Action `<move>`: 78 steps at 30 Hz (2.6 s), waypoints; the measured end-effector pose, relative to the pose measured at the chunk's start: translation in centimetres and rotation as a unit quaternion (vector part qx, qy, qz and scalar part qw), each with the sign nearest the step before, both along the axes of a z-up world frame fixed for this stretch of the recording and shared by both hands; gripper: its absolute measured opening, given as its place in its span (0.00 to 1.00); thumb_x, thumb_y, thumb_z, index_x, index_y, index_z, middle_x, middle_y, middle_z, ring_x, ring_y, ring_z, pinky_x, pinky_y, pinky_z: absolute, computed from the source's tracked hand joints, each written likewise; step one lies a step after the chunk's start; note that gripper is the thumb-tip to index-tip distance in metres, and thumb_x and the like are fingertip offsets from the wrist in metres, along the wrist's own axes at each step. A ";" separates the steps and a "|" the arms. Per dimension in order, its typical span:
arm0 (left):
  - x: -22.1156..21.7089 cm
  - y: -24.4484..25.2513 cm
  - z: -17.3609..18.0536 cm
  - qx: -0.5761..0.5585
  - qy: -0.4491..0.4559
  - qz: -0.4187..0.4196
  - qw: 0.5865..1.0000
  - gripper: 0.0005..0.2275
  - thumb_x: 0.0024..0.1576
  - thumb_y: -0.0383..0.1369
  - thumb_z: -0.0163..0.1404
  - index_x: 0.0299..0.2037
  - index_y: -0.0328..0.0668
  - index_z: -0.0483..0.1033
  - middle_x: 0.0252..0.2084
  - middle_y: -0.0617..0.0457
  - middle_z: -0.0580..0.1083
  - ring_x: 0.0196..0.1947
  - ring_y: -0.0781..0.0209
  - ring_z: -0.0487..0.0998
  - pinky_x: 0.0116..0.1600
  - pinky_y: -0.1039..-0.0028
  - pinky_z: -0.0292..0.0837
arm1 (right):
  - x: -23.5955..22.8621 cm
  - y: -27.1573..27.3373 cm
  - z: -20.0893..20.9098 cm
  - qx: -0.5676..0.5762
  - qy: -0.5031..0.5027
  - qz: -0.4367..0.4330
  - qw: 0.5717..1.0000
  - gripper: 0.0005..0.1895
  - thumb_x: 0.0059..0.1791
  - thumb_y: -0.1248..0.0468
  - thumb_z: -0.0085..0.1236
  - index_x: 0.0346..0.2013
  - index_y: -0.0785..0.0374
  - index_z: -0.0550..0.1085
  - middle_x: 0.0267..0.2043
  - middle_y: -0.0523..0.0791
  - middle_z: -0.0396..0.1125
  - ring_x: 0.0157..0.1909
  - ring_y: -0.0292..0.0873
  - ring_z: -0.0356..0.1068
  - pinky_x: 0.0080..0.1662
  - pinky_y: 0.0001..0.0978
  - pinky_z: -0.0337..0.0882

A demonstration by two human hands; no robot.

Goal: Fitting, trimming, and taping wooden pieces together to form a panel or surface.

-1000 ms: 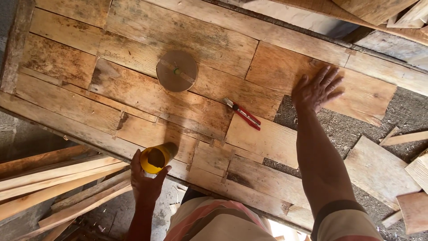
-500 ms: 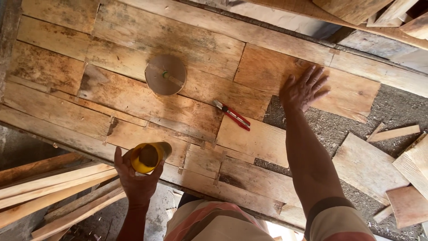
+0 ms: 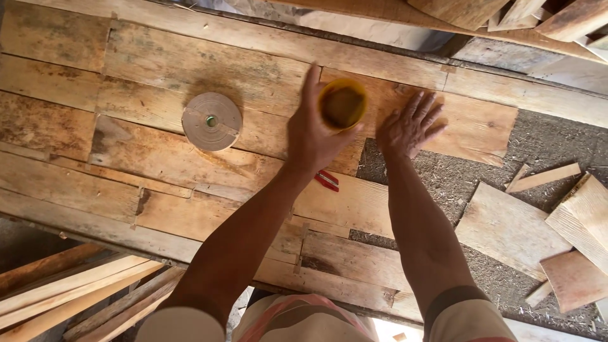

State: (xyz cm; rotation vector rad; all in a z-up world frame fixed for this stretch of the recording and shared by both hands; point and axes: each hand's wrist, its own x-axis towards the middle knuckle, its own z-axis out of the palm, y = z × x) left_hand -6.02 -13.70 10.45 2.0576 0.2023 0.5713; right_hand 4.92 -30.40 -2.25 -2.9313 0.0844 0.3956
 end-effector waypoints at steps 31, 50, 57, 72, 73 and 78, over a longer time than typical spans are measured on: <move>5.6 -3.9 -6.5 0.044 0.045 -0.064 0.996 0.61 0.40 0.40 0.74 0.77 0.42 0.36 0.75 0.33 0.58 0.70 0.40 0.68 0.69 0.60 0.72 | -0.4 -0.3 1.4 0.038 -0.003 -0.011 0.999 0.58 0.46 0.35 0.55 0.80 0.53 0.40 0.84 0.47 0.25 0.83 0.51 0.18 0.76 0.58 0.20; -45.3 -1.6 -6.1 0.067 0.274 0.232 0.931 0.30 0.51 0.36 0.61 0.65 0.36 0.67 0.63 0.37 0.71 0.63 0.41 0.73 0.62 0.58 0.70 | -0.3 -1.5 -3.1 0.146 -0.211 -0.029 0.966 0.20 0.56 0.53 0.48 0.63 0.39 0.69 0.72 0.41 0.57 0.77 0.48 0.49 0.71 0.74 0.24; -50.6 -0.8 -5.9 0.098 0.279 0.366 0.882 0.28 0.52 0.35 0.60 0.63 0.36 0.69 0.58 0.39 0.74 0.53 0.44 0.79 0.53 0.58 0.77 | -1.1 -1.9 -2.4 0.124 -0.193 -0.009 0.973 0.13 0.57 0.55 0.47 0.56 0.41 0.73 0.67 0.37 0.64 0.76 0.49 0.52 0.68 0.79 0.21; -25.7 14.9 -14.4 -0.073 0.129 0.355 0.923 0.06 0.59 0.31 0.56 0.38 0.36 0.82 0.34 0.47 0.82 0.32 0.58 0.82 0.41 0.68 0.78 | -16.8 1.6 -1.4 0.235 -0.261 0.300 0.887 0.11 0.53 0.57 0.68 0.48 0.54 0.80 0.47 0.46 0.77 0.43 0.40 0.75 0.44 0.33 0.73; -24.3 16.1 -15.3 -0.079 0.129 0.353 0.923 0.06 0.59 0.31 0.56 0.38 0.36 0.82 0.34 0.47 0.82 0.32 0.58 0.82 0.41 0.68 0.78 | -17.7 2.6 -0.6 0.228 -0.262 0.301 0.888 0.11 0.53 0.57 0.68 0.48 0.54 0.80 0.47 0.46 0.77 0.43 0.40 0.75 0.44 0.33 0.73; -18.8 17.4 -12.7 -0.097 0.191 0.387 0.897 0.11 0.57 0.28 0.56 0.46 0.40 0.68 0.33 0.49 0.80 0.31 0.57 0.82 0.37 0.65 0.81 | -19.5 5.9 1.5 0.063 -0.144 0.272 0.949 0.18 0.51 0.53 0.63 0.54 0.49 0.79 0.53 0.45 0.73 0.49 0.47 0.69 0.54 0.48 0.65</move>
